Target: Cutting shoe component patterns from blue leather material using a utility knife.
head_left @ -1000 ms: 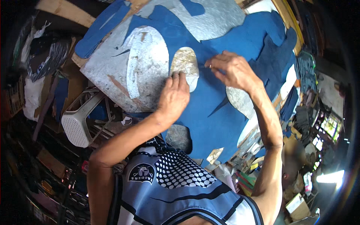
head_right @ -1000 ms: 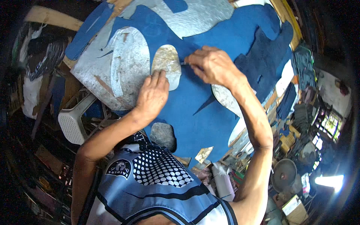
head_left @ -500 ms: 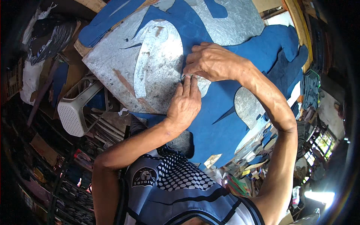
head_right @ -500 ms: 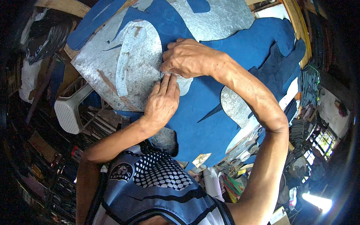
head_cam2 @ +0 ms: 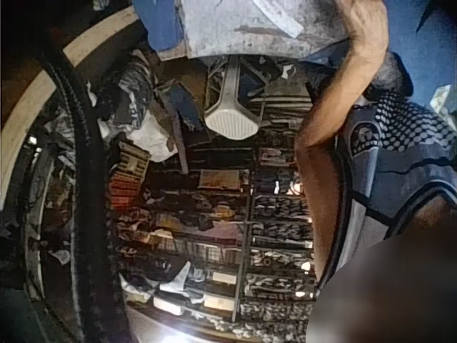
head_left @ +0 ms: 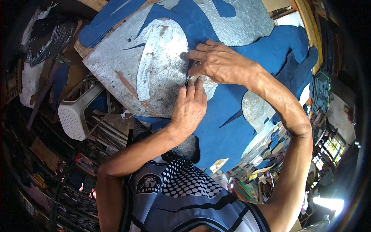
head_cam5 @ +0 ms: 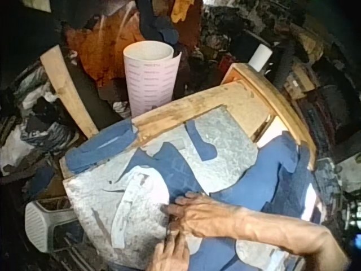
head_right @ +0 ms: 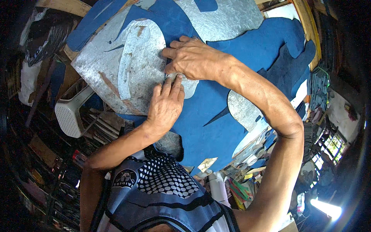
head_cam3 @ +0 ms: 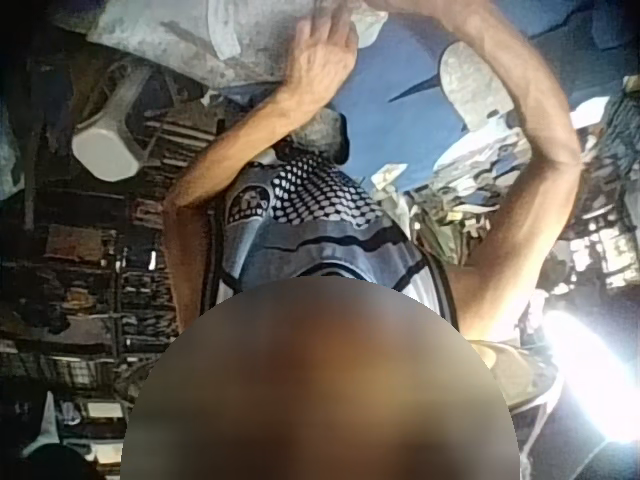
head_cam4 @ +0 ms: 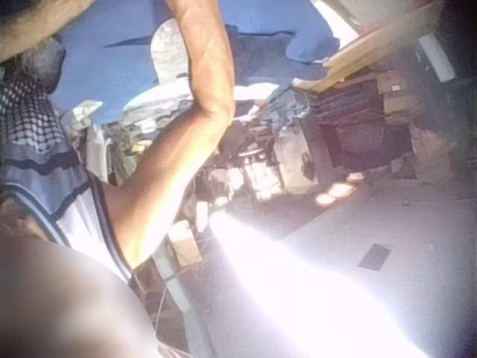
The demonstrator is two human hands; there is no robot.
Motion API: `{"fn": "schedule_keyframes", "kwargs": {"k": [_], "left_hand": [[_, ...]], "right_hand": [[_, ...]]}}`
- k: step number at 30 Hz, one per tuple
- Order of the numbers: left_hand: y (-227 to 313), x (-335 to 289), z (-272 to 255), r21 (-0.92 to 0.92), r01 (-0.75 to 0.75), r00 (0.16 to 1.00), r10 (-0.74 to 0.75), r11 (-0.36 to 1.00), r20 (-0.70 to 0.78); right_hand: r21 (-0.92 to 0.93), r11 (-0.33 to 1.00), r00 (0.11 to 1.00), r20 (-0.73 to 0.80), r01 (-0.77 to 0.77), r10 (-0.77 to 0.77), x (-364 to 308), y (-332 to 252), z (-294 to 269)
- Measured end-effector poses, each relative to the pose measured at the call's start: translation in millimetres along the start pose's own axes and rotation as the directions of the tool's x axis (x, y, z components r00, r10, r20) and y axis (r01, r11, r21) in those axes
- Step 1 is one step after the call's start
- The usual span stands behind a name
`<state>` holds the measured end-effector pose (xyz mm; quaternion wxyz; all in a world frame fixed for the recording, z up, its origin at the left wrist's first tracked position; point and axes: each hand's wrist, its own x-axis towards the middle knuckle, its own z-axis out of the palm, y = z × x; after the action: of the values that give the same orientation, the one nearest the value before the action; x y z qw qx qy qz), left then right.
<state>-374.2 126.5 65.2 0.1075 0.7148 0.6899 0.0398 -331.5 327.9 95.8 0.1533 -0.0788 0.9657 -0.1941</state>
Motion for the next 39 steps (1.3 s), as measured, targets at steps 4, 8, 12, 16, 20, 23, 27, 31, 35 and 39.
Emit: {"fn": "schedule_keyframes", "kwargs": {"k": [4,8,12,16,20,23,27,31,35,39], "left_hand": [[-2.6,-0.1,-1.8,-0.041,0.023,1.000,-0.023,0.999,0.000],[-3.6,-0.2,-0.3,-0.057,0.029,1.000,-0.029,0.998,0.002],[-3.8,-0.2,0.1,-0.068,0.034,0.999,-0.035,0.997,-0.002],[-5.1,2.1,-2.8,-0.063,0.027,1.000,-0.027,0.998,0.009],[-5.2,8.0,-5.0,-0.077,0.033,0.999,-0.030,0.997,0.037],[-6.7,10.0,-6.1,-0.081,0.012,0.999,-0.010,0.997,0.031],[-8.0,11.0,-7.5,-0.084,0.013,0.999,-0.010,0.996,0.034],[-9.4,12.2,-8.1,-0.090,0.001,0.999,0.002,0.996,0.033],[-9.4,15.8,-10.5,-0.096,-0.004,0.998,0.010,0.995,0.058],[-11.0,22.3,-11.2,-0.115,0.005,0.995,0.006,0.993,0.097]], "right_hand": [[-0.037,0.999,1.000,-0.009,-0.015,0.015,-0.3,2.4,4.1],[-0.031,0.999,1.000,-0.001,-0.007,0.007,1.2,9.2,5.0],[0.006,1.000,1.000,-0.013,0.003,-0.003,3.7,21.7,3.0],[-0.017,0.999,0.999,-0.004,-0.033,0.033,4.4,18.2,-2.6],[-0.055,0.998,0.998,-0.058,-0.008,0.005,4.3,20.8,2.0],[-0.059,0.998,0.999,-0.035,-0.021,0.018,3.2,24.9,1.8],[-0.036,0.999,0.997,-0.083,-0.003,0.000,3.0,27.0,2.4],[-0.060,0.996,0.997,-0.059,-0.059,0.056,-0.7,33.8,-9.6],[-0.016,0.998,0.996,-0.065,-0.066,0.065,-3.0,37.8,-10.7],[-0.049,0.998,0.989,-0.144,-0.026,0.019,-6.1,42.0,-3.3]]}}
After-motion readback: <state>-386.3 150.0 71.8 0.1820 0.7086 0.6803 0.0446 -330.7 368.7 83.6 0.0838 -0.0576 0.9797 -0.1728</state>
